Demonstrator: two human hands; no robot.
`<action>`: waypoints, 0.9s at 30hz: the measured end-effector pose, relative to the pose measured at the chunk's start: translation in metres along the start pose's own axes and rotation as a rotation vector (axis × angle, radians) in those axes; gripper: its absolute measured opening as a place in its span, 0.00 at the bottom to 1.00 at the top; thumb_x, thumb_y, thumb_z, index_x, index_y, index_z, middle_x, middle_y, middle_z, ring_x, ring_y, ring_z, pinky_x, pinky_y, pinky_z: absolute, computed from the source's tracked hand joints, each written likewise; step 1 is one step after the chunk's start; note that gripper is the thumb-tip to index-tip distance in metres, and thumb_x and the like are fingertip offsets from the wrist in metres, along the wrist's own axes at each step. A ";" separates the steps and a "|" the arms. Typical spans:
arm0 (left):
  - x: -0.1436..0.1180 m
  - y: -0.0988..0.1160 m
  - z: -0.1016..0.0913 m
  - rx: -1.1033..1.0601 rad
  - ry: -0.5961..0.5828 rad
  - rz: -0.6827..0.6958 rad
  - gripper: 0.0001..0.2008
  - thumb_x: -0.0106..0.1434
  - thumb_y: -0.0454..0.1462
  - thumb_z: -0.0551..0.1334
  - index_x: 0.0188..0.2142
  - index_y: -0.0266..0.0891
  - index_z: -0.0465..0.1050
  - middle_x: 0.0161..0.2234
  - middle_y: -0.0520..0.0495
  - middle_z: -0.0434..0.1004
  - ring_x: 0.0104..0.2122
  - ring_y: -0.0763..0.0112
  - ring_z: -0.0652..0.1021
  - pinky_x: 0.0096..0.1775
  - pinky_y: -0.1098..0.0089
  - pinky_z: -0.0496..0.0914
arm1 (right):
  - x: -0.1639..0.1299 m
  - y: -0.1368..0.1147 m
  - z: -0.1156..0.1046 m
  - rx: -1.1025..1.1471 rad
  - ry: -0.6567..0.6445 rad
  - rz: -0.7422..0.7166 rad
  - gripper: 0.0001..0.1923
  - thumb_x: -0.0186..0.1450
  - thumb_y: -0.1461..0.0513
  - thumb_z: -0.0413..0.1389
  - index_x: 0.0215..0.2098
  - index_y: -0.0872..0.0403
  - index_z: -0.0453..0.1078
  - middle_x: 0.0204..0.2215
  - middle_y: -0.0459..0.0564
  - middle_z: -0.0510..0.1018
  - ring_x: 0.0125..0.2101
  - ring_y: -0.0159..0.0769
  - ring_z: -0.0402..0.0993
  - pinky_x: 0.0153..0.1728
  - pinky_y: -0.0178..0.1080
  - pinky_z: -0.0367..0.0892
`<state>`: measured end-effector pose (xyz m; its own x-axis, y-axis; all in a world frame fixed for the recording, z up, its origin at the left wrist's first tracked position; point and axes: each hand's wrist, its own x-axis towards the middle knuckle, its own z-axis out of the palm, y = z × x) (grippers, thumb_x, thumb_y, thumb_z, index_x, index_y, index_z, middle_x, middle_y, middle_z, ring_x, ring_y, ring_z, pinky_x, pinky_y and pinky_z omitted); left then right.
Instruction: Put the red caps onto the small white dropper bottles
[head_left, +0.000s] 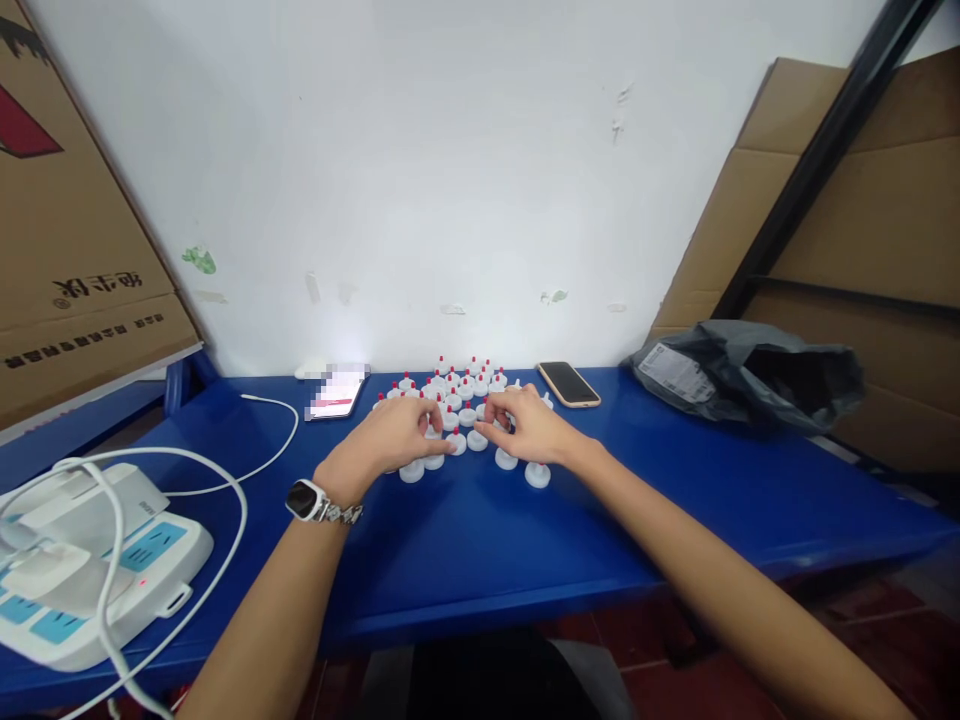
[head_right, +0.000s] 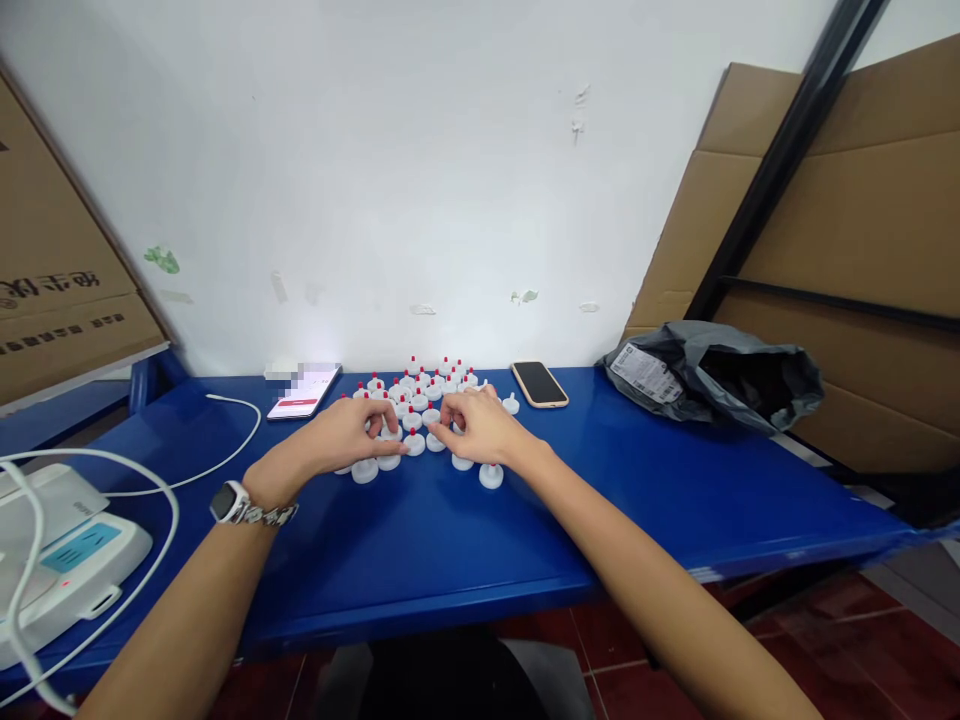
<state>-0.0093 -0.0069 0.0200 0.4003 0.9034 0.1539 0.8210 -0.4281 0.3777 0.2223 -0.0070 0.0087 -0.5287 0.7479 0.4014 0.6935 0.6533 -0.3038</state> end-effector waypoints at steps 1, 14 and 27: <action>-0.002 -0.001 -0.001 -0.015 -0.049 -0.019 0.15 0.52 0.49 0.66 0.29 0.40 0.77 0.23 0.51 0.74 0.23 0.68 0.72 0.26 0.70 0.58 | -0.001 -0.003 -0.001 -0.019 -0.019 -0.016 0.12 0.64 0.55 0.57 0.30 0.55 0.68 0.23 0.43 0.73 0.28 0.32 0.67 0.42 0.41 0.52; 0.001 -0.003 -0.004 -0.406 0.066 0.059 0.22 0.65 0.52 0.54 0.25 0.39 0.66 0.21 0.54 0.63 0.22 0.74 0.64 0.25 0.72 0.58 | -0.007 -0.008 -0.010 -0.055 -0.158 -0.040 0.06 0.61 0.59 0.58 0.30 0.54 0.67 0.16 0.39 0.69 0.20 0.30 0.63 0.39 0.38 0.54; 0.007 -0.018 0.007 0.037 0.197 0.048 0.16 0.62 0.48 0.59 0.38 0.39 0.77 0.33 0.44 0.77 0.35 0.62 0.75 0.36 0.66 0.65 | 0.009 0.005 0.000 -0.202 -0.033 0.074 0.15 0.67 0.50 0.53 0.40 0.54 0.70 0.25 0.48 0.77 0.32 0.40 0.73 0.41 0.41 0.55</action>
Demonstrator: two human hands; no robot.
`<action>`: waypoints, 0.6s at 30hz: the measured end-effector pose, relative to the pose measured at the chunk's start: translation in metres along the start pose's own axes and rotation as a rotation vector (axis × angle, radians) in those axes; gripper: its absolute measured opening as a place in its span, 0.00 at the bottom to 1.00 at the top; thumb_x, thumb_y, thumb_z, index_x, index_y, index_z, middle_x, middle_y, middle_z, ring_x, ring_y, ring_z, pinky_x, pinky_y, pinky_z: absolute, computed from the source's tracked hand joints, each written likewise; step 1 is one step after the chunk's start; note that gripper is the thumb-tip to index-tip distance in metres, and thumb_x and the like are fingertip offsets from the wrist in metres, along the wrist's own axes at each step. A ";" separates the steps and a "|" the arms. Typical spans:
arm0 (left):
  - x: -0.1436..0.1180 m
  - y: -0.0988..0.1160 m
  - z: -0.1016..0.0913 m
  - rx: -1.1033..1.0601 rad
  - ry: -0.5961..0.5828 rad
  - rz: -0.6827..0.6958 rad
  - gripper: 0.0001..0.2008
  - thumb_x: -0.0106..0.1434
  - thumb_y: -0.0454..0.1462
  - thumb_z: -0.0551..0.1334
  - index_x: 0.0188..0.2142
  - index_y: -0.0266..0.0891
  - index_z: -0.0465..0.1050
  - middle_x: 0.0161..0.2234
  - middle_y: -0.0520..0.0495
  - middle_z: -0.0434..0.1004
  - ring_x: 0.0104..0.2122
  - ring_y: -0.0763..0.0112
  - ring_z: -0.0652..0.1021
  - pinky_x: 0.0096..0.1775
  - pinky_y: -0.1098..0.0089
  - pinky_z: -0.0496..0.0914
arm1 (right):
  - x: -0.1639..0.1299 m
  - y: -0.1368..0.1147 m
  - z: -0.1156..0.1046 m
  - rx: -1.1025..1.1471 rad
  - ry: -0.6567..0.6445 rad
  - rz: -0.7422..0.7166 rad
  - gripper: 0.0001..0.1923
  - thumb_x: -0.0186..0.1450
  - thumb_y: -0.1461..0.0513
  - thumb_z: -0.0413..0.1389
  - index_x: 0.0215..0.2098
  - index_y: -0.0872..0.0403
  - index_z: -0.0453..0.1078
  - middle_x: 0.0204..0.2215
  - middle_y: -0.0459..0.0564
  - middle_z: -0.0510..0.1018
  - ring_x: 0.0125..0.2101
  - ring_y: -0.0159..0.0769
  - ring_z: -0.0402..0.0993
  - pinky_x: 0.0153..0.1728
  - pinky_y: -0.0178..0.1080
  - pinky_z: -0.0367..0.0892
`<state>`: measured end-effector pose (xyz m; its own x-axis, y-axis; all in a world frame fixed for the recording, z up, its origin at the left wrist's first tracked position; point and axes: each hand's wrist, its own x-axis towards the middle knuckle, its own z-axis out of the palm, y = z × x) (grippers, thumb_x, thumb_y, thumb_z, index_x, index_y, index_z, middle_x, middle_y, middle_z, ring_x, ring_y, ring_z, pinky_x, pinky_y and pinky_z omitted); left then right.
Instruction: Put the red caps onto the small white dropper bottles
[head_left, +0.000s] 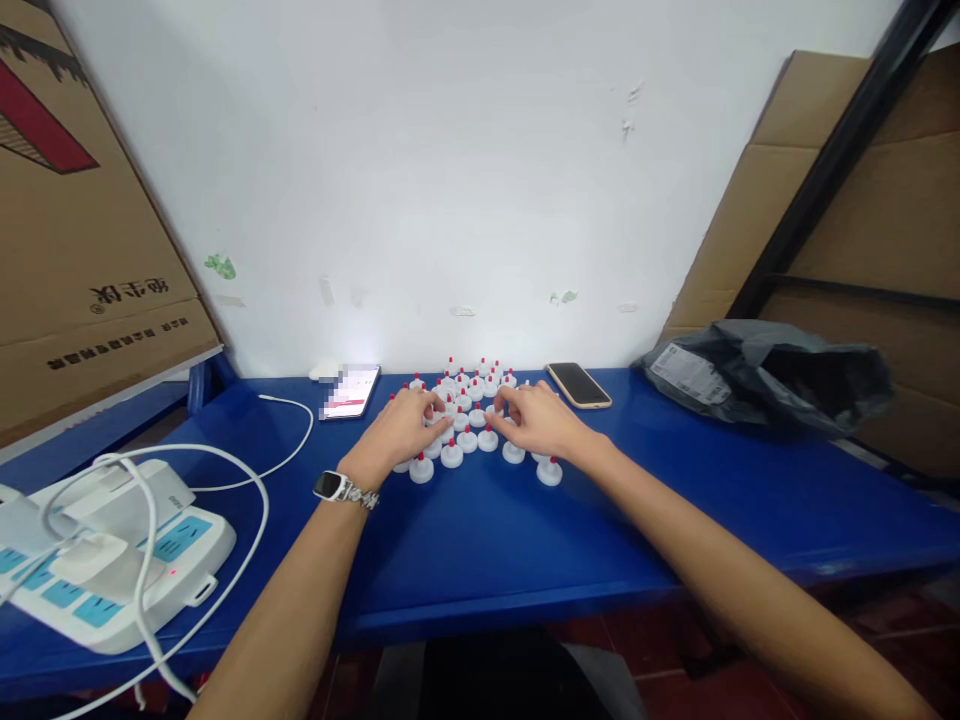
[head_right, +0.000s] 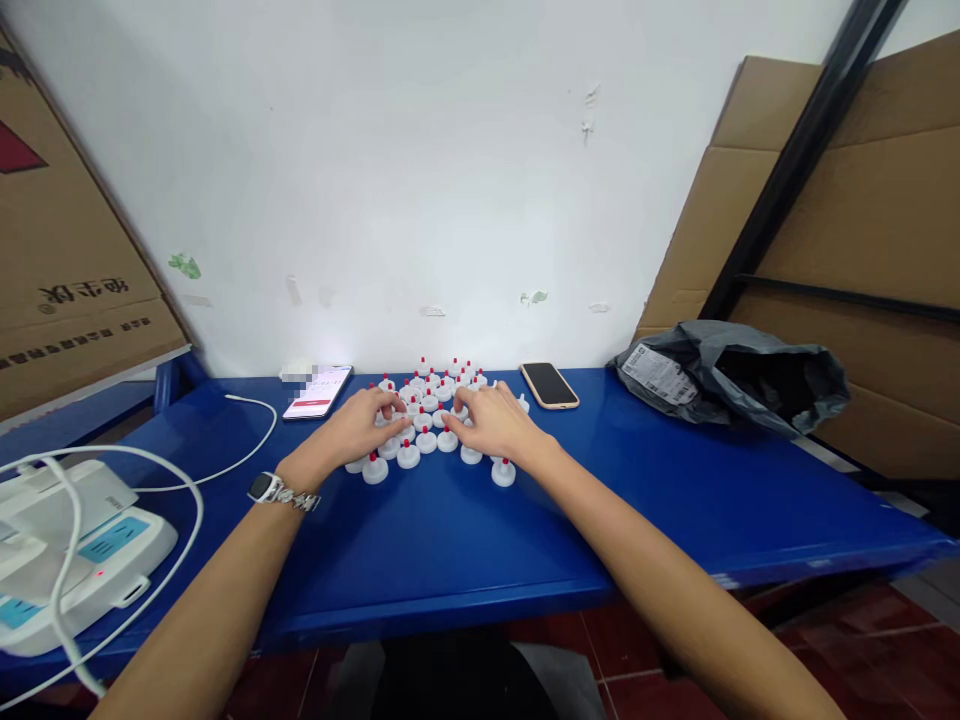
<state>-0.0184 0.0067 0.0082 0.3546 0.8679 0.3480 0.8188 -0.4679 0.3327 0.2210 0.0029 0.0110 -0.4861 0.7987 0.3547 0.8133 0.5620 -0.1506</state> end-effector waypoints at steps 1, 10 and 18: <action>0.001 -0.003 0.002 -0.005 -0.049 -0.004 0.14 0.60 0.47 0.61 0.35 0.39 0.77 0.33 0.44 0.77 0.34 0.62 0.75 0.35 0.66 0.65 | 0.007 0.001 0.002 -0.002 0.020 -0.010 0.16 0.67 0.51 0.53 0.42 0.54 0.70 0.27 0.50 0.78 0.35 0.42 0.73 0.40 0.41 0.55; 0.010 -0.004 -0.003 -0.492 0.196 -0.206 0.17 0.67 0.50 0.53 0.36 0.39 0.67 0.32 0.47 0.78 0.27 0.69 0.74 0.30 0.70 0.65 | 0.061 0.017 0.009 0.395 -0.053 0.061 0.08 0.65 0.60 0.53 0.33 0.56 0.72 0.29 0.49 0.80 0.29 0.33 0.73 0.34 0.36 0.61; 0.007 -0.004 0.004 -0.110 -0.010 -0.077 0.14 0.62 0.48 0.58 0.34 0.41 0.75 0.35 0.46 0.77 0.37 0.60 0.75 0.41 0.62 0.67 | 0.043 0.018 0.014 0.221 -0.072 0.047 0.07 0.62 0.59 0.56 0.30 0.54 0.73 0.30 0.48 0.77 0.36 0.38 0.71 0.44 0.43 0.61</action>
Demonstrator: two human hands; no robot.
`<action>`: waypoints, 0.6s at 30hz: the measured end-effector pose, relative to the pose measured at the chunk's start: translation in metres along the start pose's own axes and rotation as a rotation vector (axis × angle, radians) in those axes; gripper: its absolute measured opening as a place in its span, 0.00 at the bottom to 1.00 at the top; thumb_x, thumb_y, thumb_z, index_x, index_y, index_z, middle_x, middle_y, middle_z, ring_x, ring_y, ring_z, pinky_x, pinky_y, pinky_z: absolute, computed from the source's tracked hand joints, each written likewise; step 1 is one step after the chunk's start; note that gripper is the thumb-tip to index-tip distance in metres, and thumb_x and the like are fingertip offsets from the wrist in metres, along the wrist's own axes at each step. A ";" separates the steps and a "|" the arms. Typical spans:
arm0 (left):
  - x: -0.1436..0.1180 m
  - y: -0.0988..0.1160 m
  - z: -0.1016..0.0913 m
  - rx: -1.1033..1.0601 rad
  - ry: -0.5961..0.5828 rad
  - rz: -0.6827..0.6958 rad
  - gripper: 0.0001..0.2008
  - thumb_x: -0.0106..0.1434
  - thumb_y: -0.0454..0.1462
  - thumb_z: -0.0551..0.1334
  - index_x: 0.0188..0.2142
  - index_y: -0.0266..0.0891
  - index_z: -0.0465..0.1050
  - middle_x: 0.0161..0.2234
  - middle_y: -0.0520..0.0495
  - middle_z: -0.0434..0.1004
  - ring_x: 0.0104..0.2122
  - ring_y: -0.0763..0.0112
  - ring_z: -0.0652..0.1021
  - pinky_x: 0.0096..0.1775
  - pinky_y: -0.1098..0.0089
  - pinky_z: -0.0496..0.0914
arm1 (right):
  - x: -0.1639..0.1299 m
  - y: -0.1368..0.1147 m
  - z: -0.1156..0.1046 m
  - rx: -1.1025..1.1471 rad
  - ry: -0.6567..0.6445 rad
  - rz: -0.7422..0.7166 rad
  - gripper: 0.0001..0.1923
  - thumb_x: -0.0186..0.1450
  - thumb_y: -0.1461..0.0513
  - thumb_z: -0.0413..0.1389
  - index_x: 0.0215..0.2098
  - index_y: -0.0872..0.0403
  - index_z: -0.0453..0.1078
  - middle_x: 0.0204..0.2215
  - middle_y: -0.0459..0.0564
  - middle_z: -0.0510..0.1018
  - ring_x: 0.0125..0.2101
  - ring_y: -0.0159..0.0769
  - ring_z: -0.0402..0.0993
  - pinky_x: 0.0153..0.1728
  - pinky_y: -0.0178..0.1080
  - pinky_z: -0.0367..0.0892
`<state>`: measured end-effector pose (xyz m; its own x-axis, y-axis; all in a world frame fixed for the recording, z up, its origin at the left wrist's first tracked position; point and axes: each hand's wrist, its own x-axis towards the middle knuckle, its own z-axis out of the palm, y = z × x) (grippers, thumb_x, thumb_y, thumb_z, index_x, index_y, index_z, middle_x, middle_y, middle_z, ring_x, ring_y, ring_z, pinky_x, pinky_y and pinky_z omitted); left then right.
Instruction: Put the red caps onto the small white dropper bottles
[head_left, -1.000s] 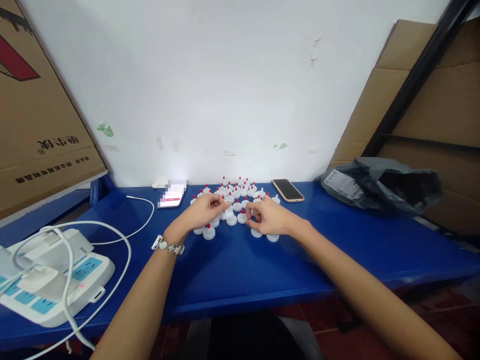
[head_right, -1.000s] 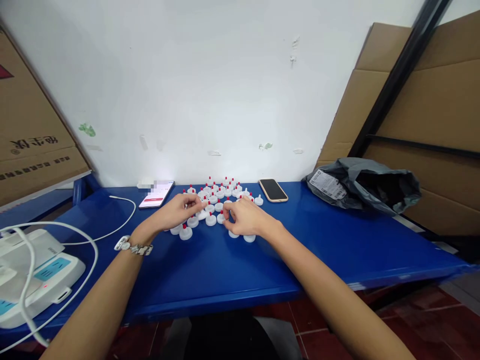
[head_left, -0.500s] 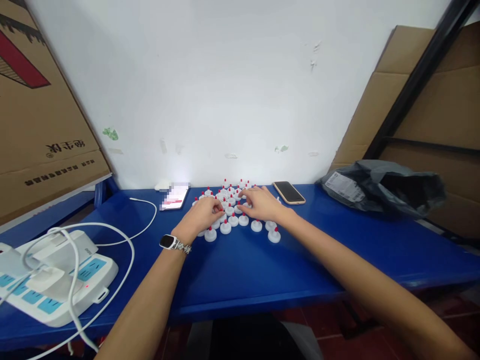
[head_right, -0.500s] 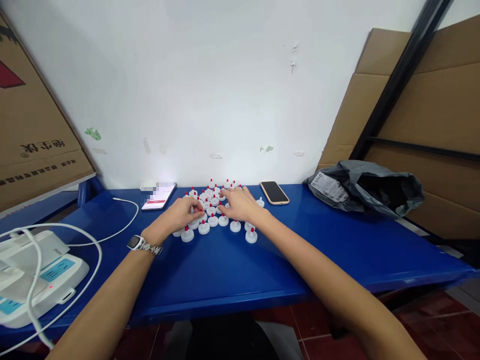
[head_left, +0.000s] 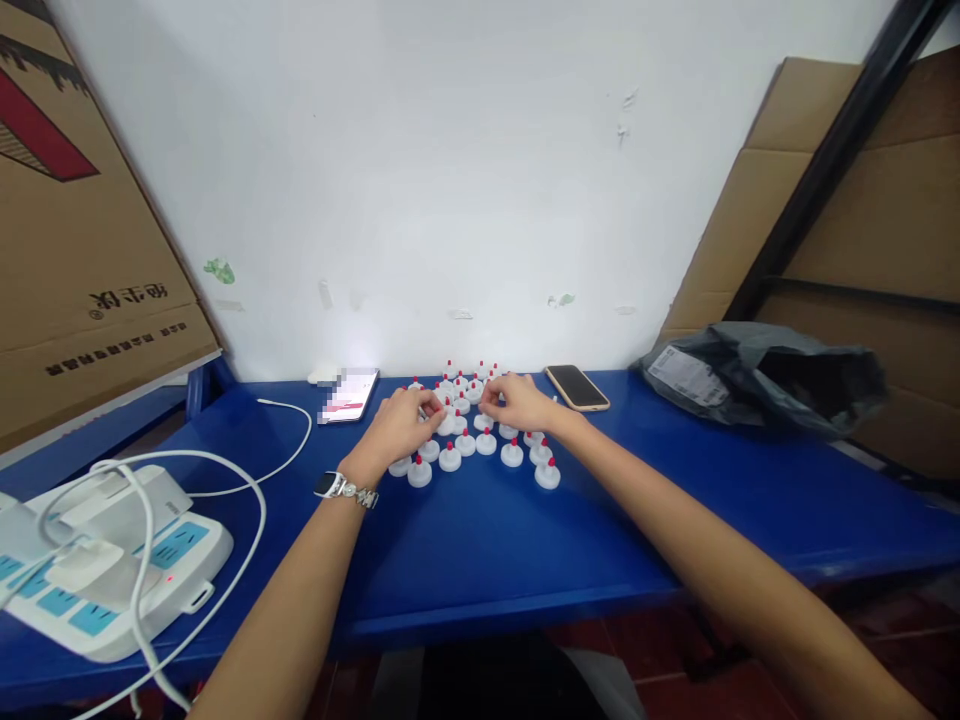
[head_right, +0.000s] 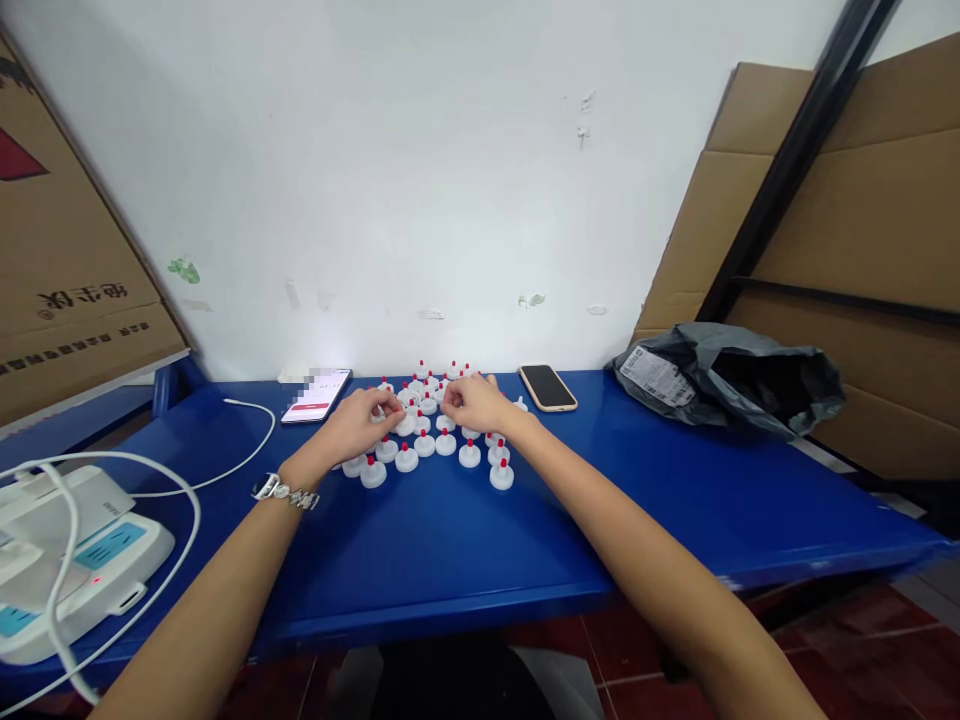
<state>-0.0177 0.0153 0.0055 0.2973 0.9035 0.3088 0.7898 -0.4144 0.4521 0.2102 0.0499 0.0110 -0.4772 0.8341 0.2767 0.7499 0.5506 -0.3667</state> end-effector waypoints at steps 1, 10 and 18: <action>-0.001 0.001 0.001 0.067 -0.018 0.016 0.14 0.62 0.49 0.59 0.35 0.42 0.76 0.37 0.45 0.77 0.40 0.58 0.74 0.43 0.59 0.67 | -0.001 -0.002 0.002 -0.056 -0.004 -0.017 0.07 0.62 0.58 0.56 0.31 0.53 0.74 0.33 0.50 0.77 0.40 0.42 0.70 0.47 0.46 0.60; -0.056 0.003 0.010 0.311 0.120 0.074 0.43 0.57 0.63 0.58 0.67 0.52 0.54 0.69 0.42 0.47 0.67 0.35 0.48 0.61 0.37 0.49 | -0.069 -0.008 -0.010 -0.121 -0.034 -0.032 0.40 0.59 0.36 0.54 0.66 0.36 0.54 0.68 0.55 0.50 0.65 0.67 0.43 0.56 0.69 0.48; -0.015 0.005 0.041 0.185 0.083 0.154 0.29 0.63 0.56 0.57 0.58 0.45 0.67 0.62 0.39 0.62 0.60 0.49 0.66 0.58 0.49 0.61 | -0.049 -0.001 0.029 -0.090 0.176 -0.001 0.27 0.67 0.47 0.51 0.62 0.46 0.63 0.65 0.59 0.56 0.64 0.56 0.51 0.58 0.60 0.53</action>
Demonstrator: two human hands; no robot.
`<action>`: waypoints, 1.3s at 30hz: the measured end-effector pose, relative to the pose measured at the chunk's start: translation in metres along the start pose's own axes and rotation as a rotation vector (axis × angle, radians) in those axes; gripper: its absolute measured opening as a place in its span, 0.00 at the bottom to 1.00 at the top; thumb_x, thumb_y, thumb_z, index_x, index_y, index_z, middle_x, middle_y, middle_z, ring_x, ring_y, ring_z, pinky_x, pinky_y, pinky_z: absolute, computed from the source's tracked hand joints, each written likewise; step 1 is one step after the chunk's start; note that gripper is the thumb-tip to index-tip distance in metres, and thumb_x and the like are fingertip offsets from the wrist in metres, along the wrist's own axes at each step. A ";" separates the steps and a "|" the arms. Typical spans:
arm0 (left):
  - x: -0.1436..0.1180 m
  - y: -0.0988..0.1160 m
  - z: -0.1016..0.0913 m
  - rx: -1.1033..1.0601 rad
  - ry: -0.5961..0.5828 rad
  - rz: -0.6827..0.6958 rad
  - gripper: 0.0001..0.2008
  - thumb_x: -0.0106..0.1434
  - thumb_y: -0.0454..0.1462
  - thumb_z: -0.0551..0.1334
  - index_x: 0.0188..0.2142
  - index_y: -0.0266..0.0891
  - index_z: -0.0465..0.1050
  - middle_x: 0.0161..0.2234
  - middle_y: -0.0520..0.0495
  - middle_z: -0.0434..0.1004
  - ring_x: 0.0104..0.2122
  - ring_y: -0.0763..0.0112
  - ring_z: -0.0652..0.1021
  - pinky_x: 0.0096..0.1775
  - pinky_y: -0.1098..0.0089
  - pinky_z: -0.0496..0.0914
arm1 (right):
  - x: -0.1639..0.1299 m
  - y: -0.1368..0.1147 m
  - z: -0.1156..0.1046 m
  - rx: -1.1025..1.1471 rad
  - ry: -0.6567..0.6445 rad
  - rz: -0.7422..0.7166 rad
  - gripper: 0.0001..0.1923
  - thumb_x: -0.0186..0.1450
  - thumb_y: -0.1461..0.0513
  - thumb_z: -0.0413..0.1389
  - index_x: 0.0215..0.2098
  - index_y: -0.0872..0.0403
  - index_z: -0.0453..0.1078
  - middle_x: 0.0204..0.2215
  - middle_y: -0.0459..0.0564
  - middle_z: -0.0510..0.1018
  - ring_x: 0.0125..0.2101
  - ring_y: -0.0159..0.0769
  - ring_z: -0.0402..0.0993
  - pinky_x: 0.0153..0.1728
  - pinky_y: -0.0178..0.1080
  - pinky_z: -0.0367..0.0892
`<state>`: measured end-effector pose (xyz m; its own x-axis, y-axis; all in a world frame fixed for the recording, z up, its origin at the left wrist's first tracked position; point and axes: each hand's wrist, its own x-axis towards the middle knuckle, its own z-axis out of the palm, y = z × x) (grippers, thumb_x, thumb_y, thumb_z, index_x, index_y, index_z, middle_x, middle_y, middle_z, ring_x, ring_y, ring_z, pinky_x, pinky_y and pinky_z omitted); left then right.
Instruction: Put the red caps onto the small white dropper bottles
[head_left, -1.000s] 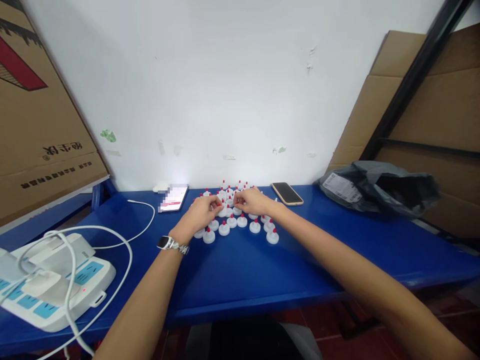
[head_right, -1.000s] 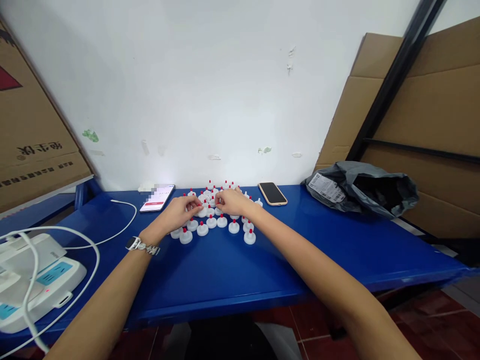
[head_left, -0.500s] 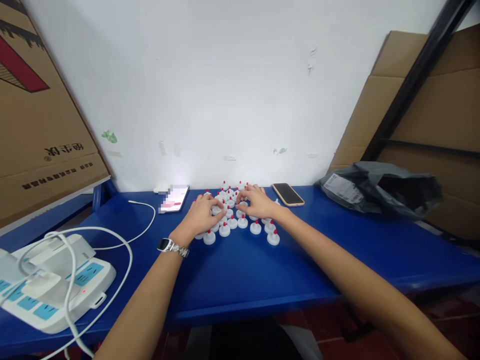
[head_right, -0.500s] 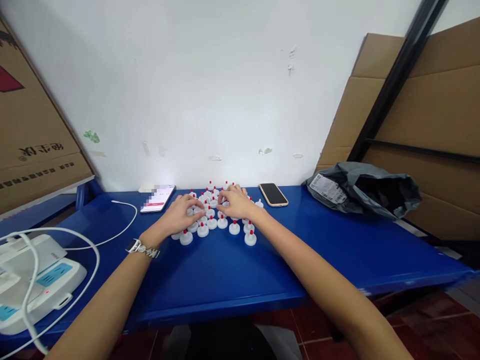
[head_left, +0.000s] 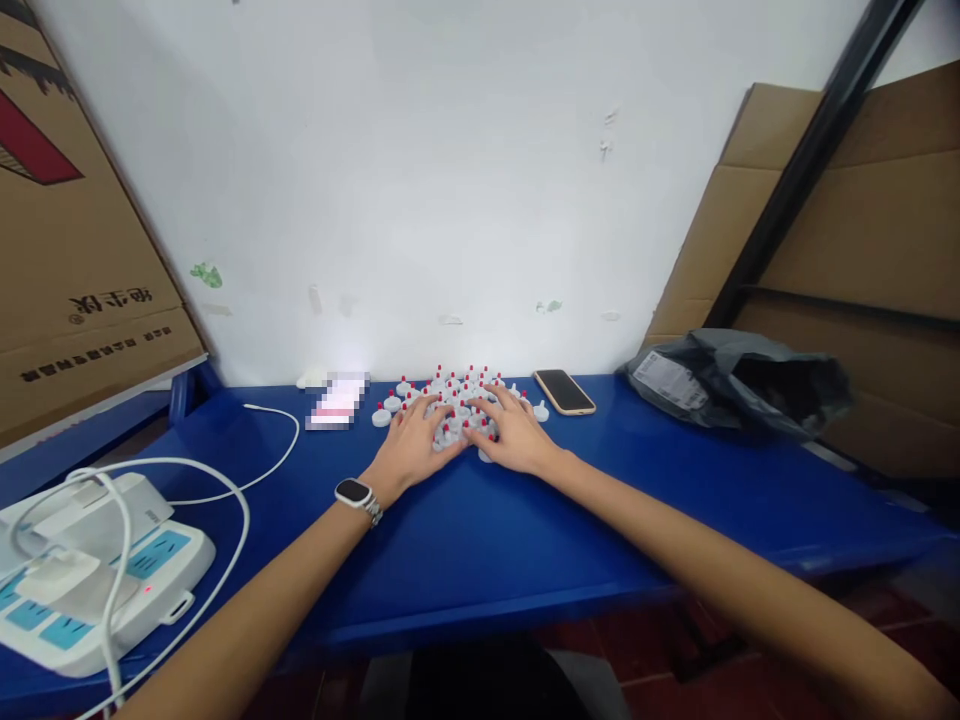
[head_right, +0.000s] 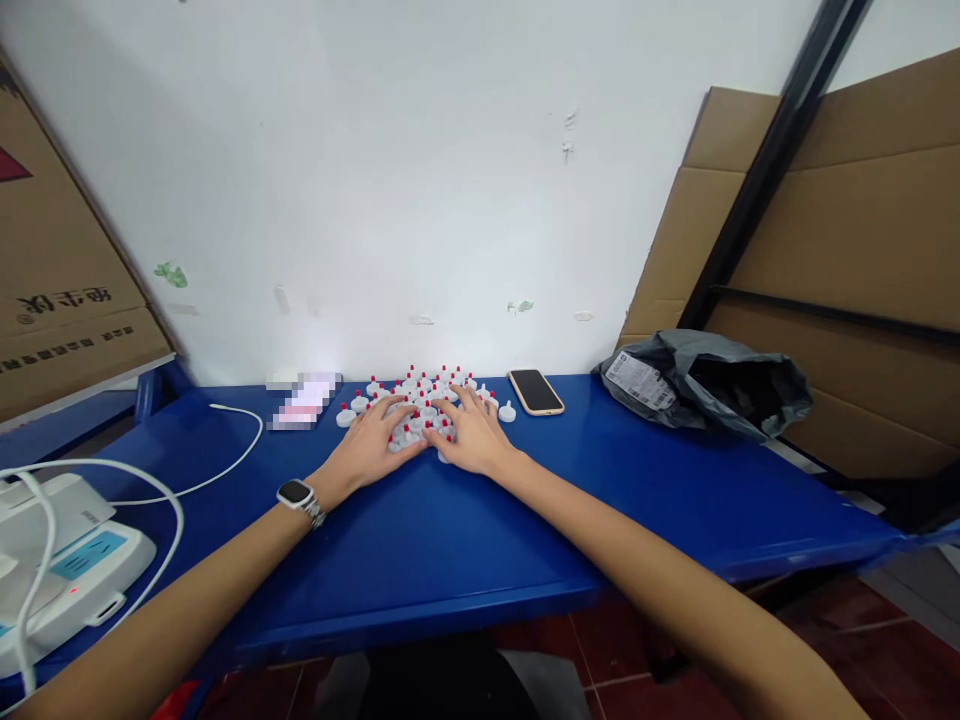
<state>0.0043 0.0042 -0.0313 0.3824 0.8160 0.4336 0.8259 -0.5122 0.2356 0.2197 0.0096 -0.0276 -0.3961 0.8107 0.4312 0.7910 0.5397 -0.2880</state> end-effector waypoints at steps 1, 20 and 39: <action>0.012 -0.003 0.002 -0.039 0.024 -0.002 0.26 0.65 0.55 0.56 0.54 0.43 0.70 0.58 0.39 0.66 0.56 0.52 0.70 0.56 0.52 0.64 | 0.013 0.005 0.006 0.033 0.033 0.007 0.23 0.68 0.49 0.51 0.58 0.48 0.66 0.62 0.60 0.60 0.62 0.53 0.57 0.58 0.57 0.55; 0.012 -0.025 -0.005 0.076 -0.028 0.045 0.24 0.64 0.52 0.57 0.53 0.43 0.71 0.57 0.38 0.68 0.57 0.47 0.67 0.60 0.44 0.53 | 0.025 0.009 0.007 -0.090 -0.118 -0.102 0.24 0.67 0.47 0.52 0.57 0.47 0.68 0.57 0.58 0.68 0.57 0.54 0.60 0.53 0.57 0.55; 0.026 -0.021 -0.016 -0.440 0.158 -0.207 0.27 0.71 0.52 0.41 0.48 0.41 0.71 0.50 0.42 0.75 0.51 0.60 0.74 0.55 0.58 0.66 | 0.048 0.034 0.006 0.345 0.160 0.048 0.22 0.70 0.52 0.47 0.59 0.47 0.64 0.57 0.52 0.68 0.58 0.43 0.63 0.60 0.50 0.55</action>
<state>-0.0094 0.0322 -0.0113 0.1337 0.8792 0.4572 0.6123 -0.4361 0.6595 0.2251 0.0686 -0.0217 -0.2628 0.8059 0.5306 0.5924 0.5688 -0.5705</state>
